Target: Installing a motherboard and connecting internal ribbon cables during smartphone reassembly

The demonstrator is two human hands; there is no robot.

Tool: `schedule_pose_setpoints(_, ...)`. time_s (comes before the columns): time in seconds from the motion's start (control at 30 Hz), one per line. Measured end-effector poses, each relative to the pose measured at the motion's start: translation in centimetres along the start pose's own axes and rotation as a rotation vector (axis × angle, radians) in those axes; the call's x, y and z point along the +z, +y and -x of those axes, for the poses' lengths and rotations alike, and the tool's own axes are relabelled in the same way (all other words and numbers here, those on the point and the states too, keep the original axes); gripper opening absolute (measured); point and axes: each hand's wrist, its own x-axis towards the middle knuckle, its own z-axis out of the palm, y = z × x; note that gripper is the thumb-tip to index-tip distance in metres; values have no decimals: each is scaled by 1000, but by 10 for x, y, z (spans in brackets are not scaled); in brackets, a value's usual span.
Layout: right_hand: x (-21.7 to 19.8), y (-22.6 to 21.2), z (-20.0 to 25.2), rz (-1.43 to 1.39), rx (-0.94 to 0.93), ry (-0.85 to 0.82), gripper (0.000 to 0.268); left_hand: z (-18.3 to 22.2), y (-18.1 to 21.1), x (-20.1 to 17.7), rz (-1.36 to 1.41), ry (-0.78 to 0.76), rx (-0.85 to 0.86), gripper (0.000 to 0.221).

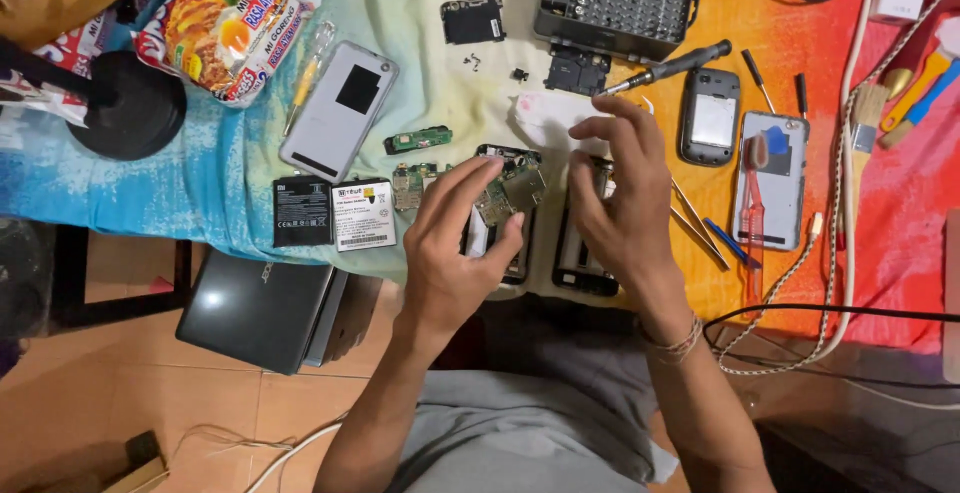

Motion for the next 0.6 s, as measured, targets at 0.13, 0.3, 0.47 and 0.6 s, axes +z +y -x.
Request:
schedule_pose_setpoints(0.13,6,8,-17,376,-10,-197,26,-4,-7,-1,28,-21,-37,49)
schedule_pose_setpoints(0.3,28,35,-27,451,-87,-252,14,-7,-8,0,32,-1,-54,48)
schedule_pose_setpoints(0.47,15,26,-30,176,-98,-141,6,-6,-8,-2,46,25,-96,49)
schedule_pose_setpoints(0.6,-4,4,-14,-475,164,-71,5,-11,-2,0,36,34,-79,48)
